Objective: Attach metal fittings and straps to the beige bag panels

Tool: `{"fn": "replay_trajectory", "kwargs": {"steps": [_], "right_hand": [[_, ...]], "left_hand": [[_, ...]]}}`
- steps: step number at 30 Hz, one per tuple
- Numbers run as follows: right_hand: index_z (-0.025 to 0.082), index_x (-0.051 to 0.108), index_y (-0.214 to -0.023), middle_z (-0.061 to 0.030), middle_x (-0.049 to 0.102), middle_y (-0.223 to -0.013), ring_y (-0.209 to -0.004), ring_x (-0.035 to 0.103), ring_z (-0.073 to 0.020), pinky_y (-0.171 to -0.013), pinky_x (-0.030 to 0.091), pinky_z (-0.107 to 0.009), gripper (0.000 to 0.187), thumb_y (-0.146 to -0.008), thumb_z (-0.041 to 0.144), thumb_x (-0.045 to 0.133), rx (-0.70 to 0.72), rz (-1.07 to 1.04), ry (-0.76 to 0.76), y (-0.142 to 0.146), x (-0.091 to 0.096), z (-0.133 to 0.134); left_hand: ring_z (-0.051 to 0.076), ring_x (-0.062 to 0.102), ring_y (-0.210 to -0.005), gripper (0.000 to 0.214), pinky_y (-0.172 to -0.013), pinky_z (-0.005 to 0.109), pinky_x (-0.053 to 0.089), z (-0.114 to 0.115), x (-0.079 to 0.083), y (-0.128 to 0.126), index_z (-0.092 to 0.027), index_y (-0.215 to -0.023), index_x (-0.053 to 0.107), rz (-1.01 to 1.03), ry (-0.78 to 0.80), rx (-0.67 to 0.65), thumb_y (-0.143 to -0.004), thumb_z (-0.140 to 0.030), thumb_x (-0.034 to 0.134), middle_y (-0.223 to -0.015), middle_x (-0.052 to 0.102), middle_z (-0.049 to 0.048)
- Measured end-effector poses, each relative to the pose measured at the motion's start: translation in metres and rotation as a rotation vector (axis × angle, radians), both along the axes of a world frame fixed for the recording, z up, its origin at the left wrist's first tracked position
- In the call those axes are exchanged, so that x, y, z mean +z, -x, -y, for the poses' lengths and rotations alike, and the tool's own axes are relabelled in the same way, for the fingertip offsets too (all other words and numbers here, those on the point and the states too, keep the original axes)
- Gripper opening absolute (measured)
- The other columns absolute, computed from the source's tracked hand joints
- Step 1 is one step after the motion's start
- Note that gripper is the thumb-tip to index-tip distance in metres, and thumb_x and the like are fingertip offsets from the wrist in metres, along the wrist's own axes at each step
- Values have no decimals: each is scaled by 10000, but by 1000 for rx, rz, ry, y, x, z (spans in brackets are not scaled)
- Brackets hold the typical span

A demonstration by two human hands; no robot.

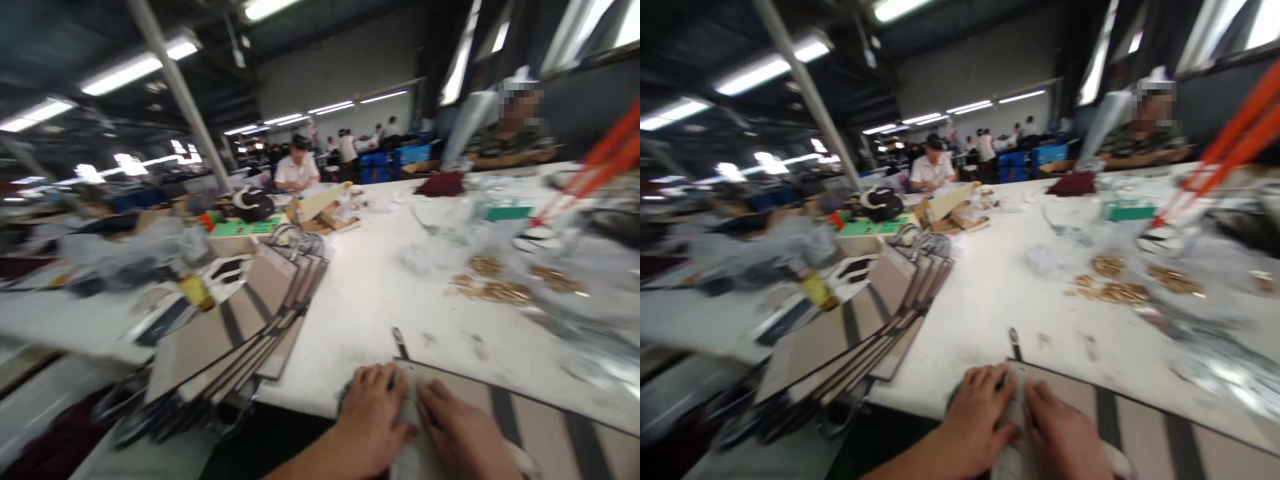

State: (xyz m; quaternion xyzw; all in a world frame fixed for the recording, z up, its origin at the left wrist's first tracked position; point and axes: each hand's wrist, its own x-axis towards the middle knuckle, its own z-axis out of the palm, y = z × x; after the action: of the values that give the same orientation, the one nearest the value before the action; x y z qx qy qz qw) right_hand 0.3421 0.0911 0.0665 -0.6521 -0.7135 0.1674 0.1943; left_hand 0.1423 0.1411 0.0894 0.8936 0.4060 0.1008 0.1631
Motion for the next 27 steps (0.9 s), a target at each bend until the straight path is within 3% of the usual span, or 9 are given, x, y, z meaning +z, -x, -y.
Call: {"fn": "replay_trajectory", "kwargs": {"steps": [2, 4, 8, 11, 13, 15, 20, 23, 27], "right_hand": [[229, 701, -1219, -103, 718, -1188, -923, 741, -260, -779, 543, -316, 375, -940, 137, 468, 36, 110, 44, 2, 10, -10], [185, 703, -1168, -107, 730, -1113, -871, 731, -246, -740, 502, -286, 303, -930, 151, 519, 5, 132, 48, 0, 22, -21], [216, 754, -972, -58, 758, -991, -848, 720, -227, -725, 469, -267, 157, -921, 290, 625, -62, 87, 47, -18, 49, -26], [262, 799, -1028, -43, 784, -1022, -959, 722, -236, -810, 484, -281, 212, -931, 359, 637, -175, 8, 7, -56, 59, -22], [288, 794, -1135, -32, 788, -1106, -1034, 714, -239, -873, 490, -296, 277, -920, 386, 651, -283, 14, 11, -96, 58, -20], [299, 801, -1123, -17, 787, -1144, -1070, 709, -242, -907, 491, -303, 280, -899, 399, 666, -417, 65, 54, -144, 54, -15], [210, 810, -1097, -94, 790, -1132, -1072, 712, -299, -912, 505, -347, 308, -887, 363, 645, -729, 146, 113, -258, 36, 13], [187, 803, -1125, -104, 789, -1122, -1063, 714, -292, -934, 504, -336, 351, -893, 371, 616, -835, 155, 114, -302, 24, 31], [172, 789, -1185, -108, 793, -1084, -1054, 716, -296, -937, 507, -327, 416, -866, 376, 618, -909, 156, 103, -331, 11, 40]], "left_hand": [[318, 412, -1465, 671, -1230, 528, 304, -11, 5, 0, -315, -1573, 416, -67, 7, 1, -959, -483, 626, -1644, 420, 55], [307, 417, -1466, 675, -1228, 518, 327, -23, -3, -2, -311, -1579, 422, -100, -27, -22, -945, -390, 640, -1638, 429, 55], [315, 464, -1436, 633, -1171, 517, 418, -31, -22, -3, -319, -1549, 482, -61, -138, -33, -938, -374, 637, -1629, 443, 62], [318, 491, -1411, 618, -1145, 516, 448, -32, -31, 1, -329, -1537, 501, -22, -193, -15, -938, -402, 636, -1605, 476, 61], [313, 506, -1392, 613, -1138, 509, 455, -34, -35, 3, -330, -1528, 515, -1, -206, -11, -935, -423, 637, -1560, 529, 60], [308, 526, -1366, 604, -1128, 500, 464, -36, -37, 4, -332, -1519, 526, 20, -216, -14, -933, -425, 636, -1515, 572, 56], [298, 550, -1332, 603, -1113, 491, 471, -39, -40, 3, -342, -1520, 520, 38, -241, -33, -932, -421, 629, -1472, 608, 44], [298, 548, -1335, 600, -1110, 490, 468, -40, -43, 3, -340, -1522, 517, 34, -255, -38, -937, -427, 616, -1479, 604, 42], [293, 539, -1342, 604, -1110, 491, 462, -42, -46, 2, -327, -1531, 505, 25, -267, -37, -946, -439, 600, -1488, 597, 41]]}}
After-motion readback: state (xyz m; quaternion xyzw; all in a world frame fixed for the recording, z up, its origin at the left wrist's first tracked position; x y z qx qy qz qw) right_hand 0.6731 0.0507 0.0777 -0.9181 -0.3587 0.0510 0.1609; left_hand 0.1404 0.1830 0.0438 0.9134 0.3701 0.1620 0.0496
